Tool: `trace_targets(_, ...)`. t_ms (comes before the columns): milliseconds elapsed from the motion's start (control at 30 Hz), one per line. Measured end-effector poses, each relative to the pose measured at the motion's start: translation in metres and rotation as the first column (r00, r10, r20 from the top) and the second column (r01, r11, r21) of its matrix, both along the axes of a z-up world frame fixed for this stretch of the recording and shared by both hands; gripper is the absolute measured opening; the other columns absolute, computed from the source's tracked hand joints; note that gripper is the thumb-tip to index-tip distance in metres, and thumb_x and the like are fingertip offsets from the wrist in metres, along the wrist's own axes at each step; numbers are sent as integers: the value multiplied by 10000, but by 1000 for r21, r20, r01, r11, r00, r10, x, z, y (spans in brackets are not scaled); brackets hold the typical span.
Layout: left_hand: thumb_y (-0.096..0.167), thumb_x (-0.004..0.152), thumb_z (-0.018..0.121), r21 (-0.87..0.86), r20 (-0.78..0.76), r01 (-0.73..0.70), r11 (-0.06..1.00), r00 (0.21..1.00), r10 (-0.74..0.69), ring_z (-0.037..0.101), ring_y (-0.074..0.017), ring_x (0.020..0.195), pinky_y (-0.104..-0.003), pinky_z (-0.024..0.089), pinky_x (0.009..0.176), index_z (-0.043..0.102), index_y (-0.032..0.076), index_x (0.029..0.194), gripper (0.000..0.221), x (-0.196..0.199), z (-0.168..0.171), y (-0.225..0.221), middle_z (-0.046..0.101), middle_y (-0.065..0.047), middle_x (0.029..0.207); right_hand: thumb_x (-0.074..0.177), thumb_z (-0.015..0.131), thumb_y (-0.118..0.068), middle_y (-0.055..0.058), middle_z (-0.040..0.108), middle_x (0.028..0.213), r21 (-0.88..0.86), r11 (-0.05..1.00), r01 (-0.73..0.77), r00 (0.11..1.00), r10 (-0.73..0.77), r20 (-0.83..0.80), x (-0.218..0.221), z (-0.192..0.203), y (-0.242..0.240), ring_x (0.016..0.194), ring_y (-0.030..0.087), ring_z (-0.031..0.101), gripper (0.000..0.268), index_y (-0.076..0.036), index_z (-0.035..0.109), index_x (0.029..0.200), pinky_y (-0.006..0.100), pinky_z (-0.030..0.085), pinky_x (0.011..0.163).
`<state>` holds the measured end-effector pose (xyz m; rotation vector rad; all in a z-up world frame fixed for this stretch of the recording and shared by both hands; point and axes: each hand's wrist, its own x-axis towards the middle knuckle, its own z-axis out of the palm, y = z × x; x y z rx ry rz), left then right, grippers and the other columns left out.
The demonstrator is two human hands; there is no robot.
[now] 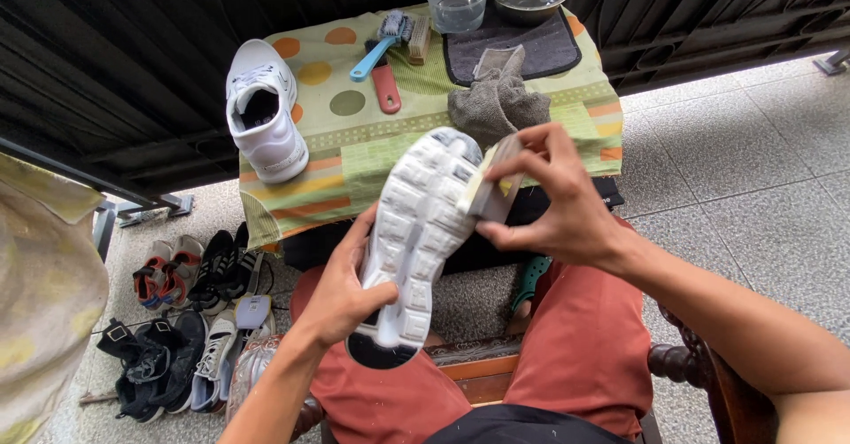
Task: Cleaning the sole of a white sneaker using a brush, cloth, and cleaning solution at a polishing station.
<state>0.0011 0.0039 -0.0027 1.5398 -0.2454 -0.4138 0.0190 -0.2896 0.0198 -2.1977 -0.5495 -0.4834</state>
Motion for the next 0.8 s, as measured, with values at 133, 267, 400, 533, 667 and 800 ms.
trace_targets(133, 10, 550, 625, 23, 4, 14, 1000, 1000, -14, 627, -193, 915, -366, 585, 820, 398, 162, 1567, 1053, 1, 2, 1, 675, -116, 1012, 629, 932, -343, 166, 475, 1208, 10, 999, 41, 997, -42, 60, 13, -12, -6, 1036, 395, 558, 570, -230, 690, 1132, 503, 475, 956)
trace_targets(267, 16, 553, 612, 9, -18, -3, 1000, 1000, 4, 625, -199, 902, -363, 581, 808, 398, 153, 1564, 1043, 4, -13, 1, 674, -126, 999, 583, 949, -371, 162, 476, 1190, -49, 997, 56, 987, -48, 151, -5, -14, 10, 1002, 362, 531, 579, -229, 705, 1089, 477, 476, 921)
trace_targets(400, 24, 547, 620, 12, -6, 1, 1000, 1000, -1, 636, -210, 917, -379, 580, 823, 404, 152, 1559, 1043, -1, 3, -4, 687, -143, 1000, 598, 947, -349, 188, 496, 1173, -28, 1000, 3, 982, 2, 189, 11, -21, 3, 1016, 400, 538, 561, -201, 709, 1084, 488, 464, 924)
trace_targets(533, 20, 543, 620, 10, -25, 44, 999, 999, -44, 633, -196, 871, -348, 584, 777, 422, 165, 1554, 1040, -3, 6, -10, 686, -130, 970, 693, 921, -332, 162, 472, 1205, 29, 993, 118, 984, -121, 128, 20, -11, -11, 1054, 382, 551, 544, -196, 675, 1158, 482, 479, 952)
trace_targets(667, 10, 545, 619, 25, -24, 39, 999, 999, -38, 628, -187, 858, -345, 582, 768, 418, 168, 1556, 1044, -3, 0, -9, 678, -125, 955, 635, 943, -327, 173, 478, 1219, 33, 998, 45, 993, -49, 104, 20, -6, -10, 1081, 398, 561, 574, -217, 696, 1142, 492, 470, 982)
trace_targets(800, 22, 548, 629, 35, -5, 29, 999, 1000, -29, 619, -197, 856, -359, 579, 754, 418, 160, 1553, 1036, -7, 5, -13, 673, -136, 955, 749, 912, -338, 177, 475, 1163, 74, 987, 145, 984, -152, 92, 31, -15, -19, 1035, 401, 569, 514, -173, 660, 1165, 511, 475, 943)
